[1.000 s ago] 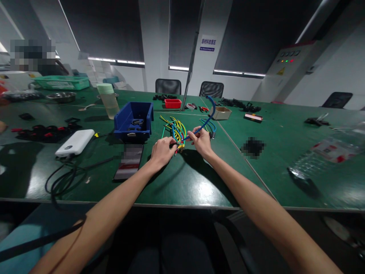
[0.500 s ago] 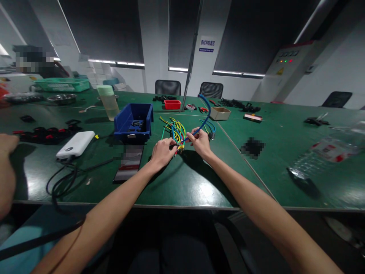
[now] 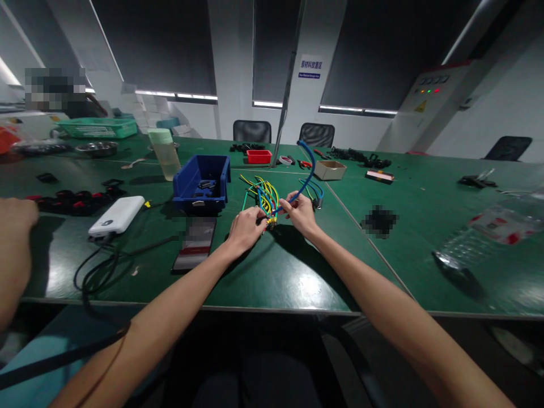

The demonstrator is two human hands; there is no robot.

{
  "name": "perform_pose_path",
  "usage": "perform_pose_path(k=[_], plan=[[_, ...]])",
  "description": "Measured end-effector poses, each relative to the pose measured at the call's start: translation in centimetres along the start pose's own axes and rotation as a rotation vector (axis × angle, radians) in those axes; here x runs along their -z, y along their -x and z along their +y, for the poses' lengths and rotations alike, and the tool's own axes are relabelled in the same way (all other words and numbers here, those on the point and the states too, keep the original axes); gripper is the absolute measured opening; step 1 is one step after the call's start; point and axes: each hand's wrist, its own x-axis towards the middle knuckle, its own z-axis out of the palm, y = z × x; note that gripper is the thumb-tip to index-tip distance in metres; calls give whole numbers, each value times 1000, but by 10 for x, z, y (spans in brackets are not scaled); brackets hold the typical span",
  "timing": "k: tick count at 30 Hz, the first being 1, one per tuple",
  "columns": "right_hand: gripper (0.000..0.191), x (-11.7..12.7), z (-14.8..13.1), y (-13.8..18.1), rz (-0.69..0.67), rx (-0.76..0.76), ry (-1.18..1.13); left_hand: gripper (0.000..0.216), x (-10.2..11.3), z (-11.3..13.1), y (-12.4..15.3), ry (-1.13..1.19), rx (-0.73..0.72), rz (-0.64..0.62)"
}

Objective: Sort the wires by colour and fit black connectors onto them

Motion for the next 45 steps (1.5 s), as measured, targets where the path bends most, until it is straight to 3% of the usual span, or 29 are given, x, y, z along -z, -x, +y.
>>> perform_pose_path(k=[45], plan=[[33, -6, 9, 5, -115, -26, 13, 10, -6, 0, 0, 10, -5, -53]])
